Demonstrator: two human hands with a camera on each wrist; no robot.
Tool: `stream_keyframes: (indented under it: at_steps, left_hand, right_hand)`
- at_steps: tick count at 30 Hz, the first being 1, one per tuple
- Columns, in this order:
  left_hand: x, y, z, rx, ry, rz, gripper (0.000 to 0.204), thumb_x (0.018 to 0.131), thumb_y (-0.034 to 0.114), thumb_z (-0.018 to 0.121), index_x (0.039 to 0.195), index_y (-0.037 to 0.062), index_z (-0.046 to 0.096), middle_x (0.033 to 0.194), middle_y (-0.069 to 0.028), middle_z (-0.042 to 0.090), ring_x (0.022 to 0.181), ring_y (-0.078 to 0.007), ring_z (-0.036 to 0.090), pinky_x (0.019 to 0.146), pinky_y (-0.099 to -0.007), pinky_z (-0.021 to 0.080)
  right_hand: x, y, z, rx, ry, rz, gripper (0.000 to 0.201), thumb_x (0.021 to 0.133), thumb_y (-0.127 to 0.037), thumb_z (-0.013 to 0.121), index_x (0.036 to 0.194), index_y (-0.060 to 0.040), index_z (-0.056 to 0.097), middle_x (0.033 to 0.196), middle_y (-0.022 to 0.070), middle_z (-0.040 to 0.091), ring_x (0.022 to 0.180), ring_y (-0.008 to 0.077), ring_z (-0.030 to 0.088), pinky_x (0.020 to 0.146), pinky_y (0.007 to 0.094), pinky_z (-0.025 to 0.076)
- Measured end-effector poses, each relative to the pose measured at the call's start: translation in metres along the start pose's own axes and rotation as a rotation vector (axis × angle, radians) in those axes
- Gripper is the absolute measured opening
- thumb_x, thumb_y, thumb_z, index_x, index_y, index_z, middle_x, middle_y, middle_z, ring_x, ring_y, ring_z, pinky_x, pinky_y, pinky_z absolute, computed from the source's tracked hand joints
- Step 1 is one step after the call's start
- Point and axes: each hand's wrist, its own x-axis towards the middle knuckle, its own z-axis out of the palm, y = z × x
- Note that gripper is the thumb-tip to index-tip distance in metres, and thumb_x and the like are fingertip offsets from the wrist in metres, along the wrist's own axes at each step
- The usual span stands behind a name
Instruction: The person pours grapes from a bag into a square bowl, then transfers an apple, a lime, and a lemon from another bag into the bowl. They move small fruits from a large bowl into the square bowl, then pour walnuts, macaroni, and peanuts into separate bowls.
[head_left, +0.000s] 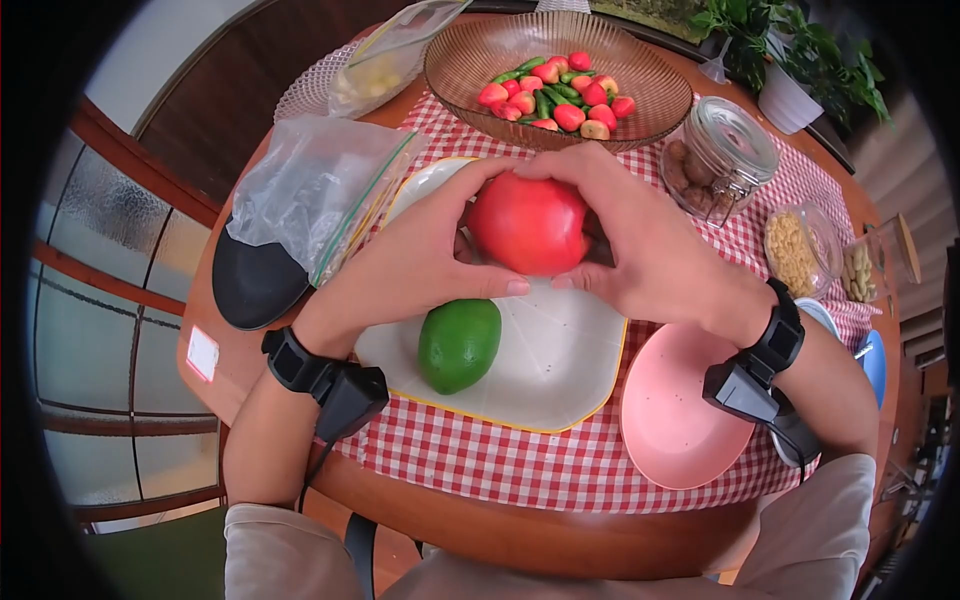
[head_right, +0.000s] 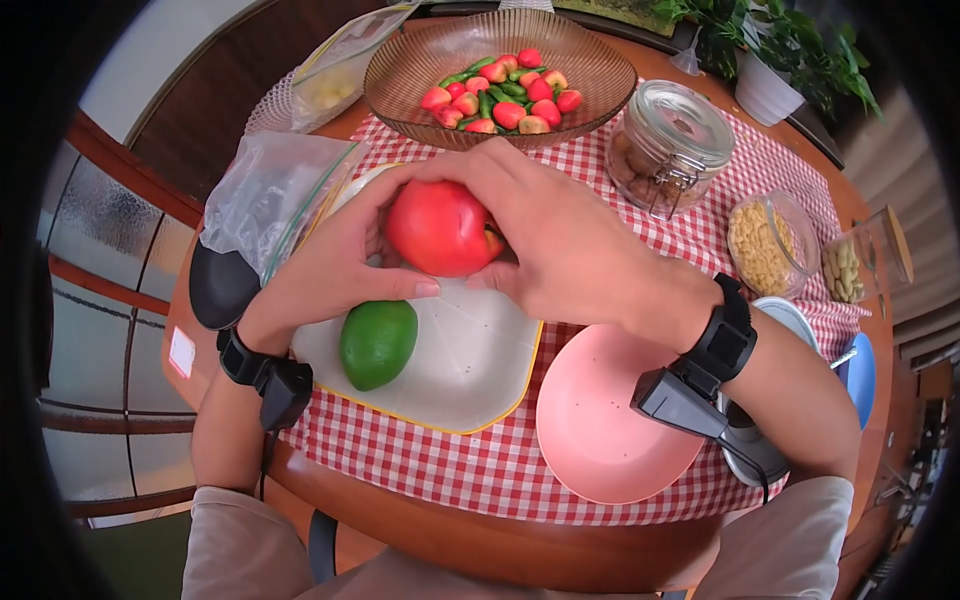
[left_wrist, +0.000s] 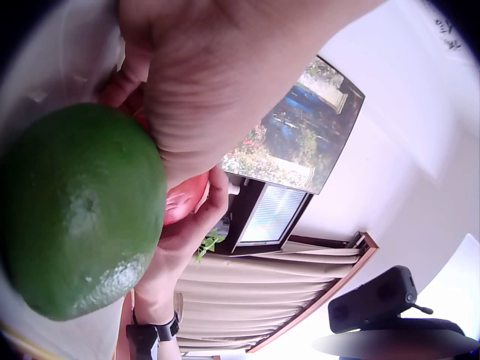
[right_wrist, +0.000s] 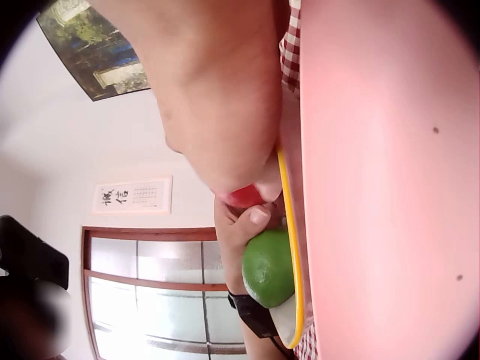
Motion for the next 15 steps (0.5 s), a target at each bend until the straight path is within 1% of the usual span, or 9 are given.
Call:
stream_keyframes:
  at_steps: [2,4,5,7,8,10,11,13,15]
  left_hand:
    - [0.001,0.003,-0.001,0.004,-0.052,-0.013,0.097,0.079,0.005,0.087,0.159,0.0056,0.033,0.153,-0.0107,0.045,0.141,-0.0221,0.048,0.117,-0.0387,0.045]
    - [0.001,0.005,0.000,-0.025,-0.065,-0.028,0.096,0.079,0.005,0.087,0.159,0.0054,0.034,0.152,-0.0107,0.046,0.141,-0.0220,0.049,0.116,-0.0384,0.045]
    - [0.000,0.006,0.001,-0.053,-0.074,-0.044,0.095,0.079,0.005,0.087,0.158,0.0053,0.034,0.151,-0.0108,0.046,0.140,-0.0219,0.049,0.116,-0.0382,0.045]
    - [0.000,0.007,0.000,-0.016,-0.072,-0.039,0.094,0.080,0.005,0.087,0.158,0.0049,0.035,0.151,-0.0110,0.047,0.139,-0.0215,0.050,0.115,-0.0376,0.046]
    - [0.000,0.007,0.000,0.022,-0.068,-0.033,0.093,0.080,0.005,0.086,0.158,0.0044,0.035,0.150,-0.0112,0.048,0.138,-0.0212,0.051,0.115,-0.0370,0.046]
    - [0.003,-0.002,0.001,0.025,-0.038,0.024,0.090,0.080,0.014,0.088,0.155,0.0037,0.039,0.144,-0.0129,0.053,0.130,-0.0216,0.056,0.109,-0.0356,0.048]
    - [0.003,-0.007,0.001,0.026,-0.009,0.074,0.088,0.080,0.022,0.090,0.152,0.0030,0.044,0.137,-0.0145,0.058,0.123,-0.0221,0.061,0.103,-0.0343,0.051]
    - [0.005,-0.013,-0.002,0.075,-0.011,0.077,0.087,0.080,0.024,0.090,0.151,0.0030,0.045,0.134,-0.0137,0.060,0.116,-0.0205,0.062,0.098,-0.0335,0.052]
    - [0.006,-0.021,-0.003,0.106,-0.013,0.115,0.085,0.080,0.028,0.090,0.150,0.0031,0.047,0.122,-0.0108,0.065,0.101,-0.0172,0.062,0.086,-0.0315,0.053]
  right_hand:
    - [0.001,-0.004,-0.006,0.038,-0.035,0.089,0.081,0.079,-0.024,0.089,0.146,-0.0050,0.047,0.139,0.0189,0.055,0.129,0.0380,0.058,0.109,0.0438,0.048]
    - [0.004,-0.007,-0.010,0.192,-0.151,0.391,0.079,0.084,-0.033,0.084,0.146,-0.0033,0.047,0.137,0.0189,0.058,0.126,0.0378,0.060,0.108,0.0440,0.049]
    - [0.003,-0.002,-0.008,0.193,-0.151,0.394,0.079,0.084,-0.033,0.084,0.146,-0.0033,0.047,0.137,0.0189,0.058,0.126,0.0378,0.060,0.108,0.0440,0.049]
    - [0.000,0.007,0.000,0.027,-0.032,0.128,0.074,0.091,-0.051,0.073,0.145,-0.0051,0.049,0.132,0.0204,0.057,0.125,0.0419,0.058,0.102,0.0496,0.051]
    - [-0.001,0.007,0.001,0.027,-0.035,0.129,0.074,0.091,-0.051,0.073,0.145,-0.0051,0.049,0.132,0.0204,0.057,0.125,0.0419,0.058,0.102,0.0496,0.051]
    - [0.000,0.003,0.004,0.044,0.102,-0.043,0.077,0.083,-0.037,0.083,0.146,-0.0071,0.049,0.137,0.0202,0.051,0.128,0.0421,0.055,0.106,0.0488,0.050]
    - [0.000,0.002,0.003,0.057,0.089,-0.040,0.077,0.083,-0.037,0.083,0.146,-0.0071,0.049,0.137,0.0202,0.051,0.128,0.0421,0.055,0.106,0.0488,0.050]
    - [-0.001,0.002,0.005,-0.046,0.023,-0.093,0.088,0.075,-0.030,0.089,0.150,-0.0075,0.046,0.149,0.0179,0.045,0.142,0.0388,0.043,0.118,0.0481,0.038]
    - [-0.002,0.002,0.009,-0.033,0.027,-0.089,0.094,0.066,-0.006,0.088,0.150,-0.0090,0.046,0.147,0.0170,0.046,0.142,0.0381,0.043,0.120,0.0485,0.036]
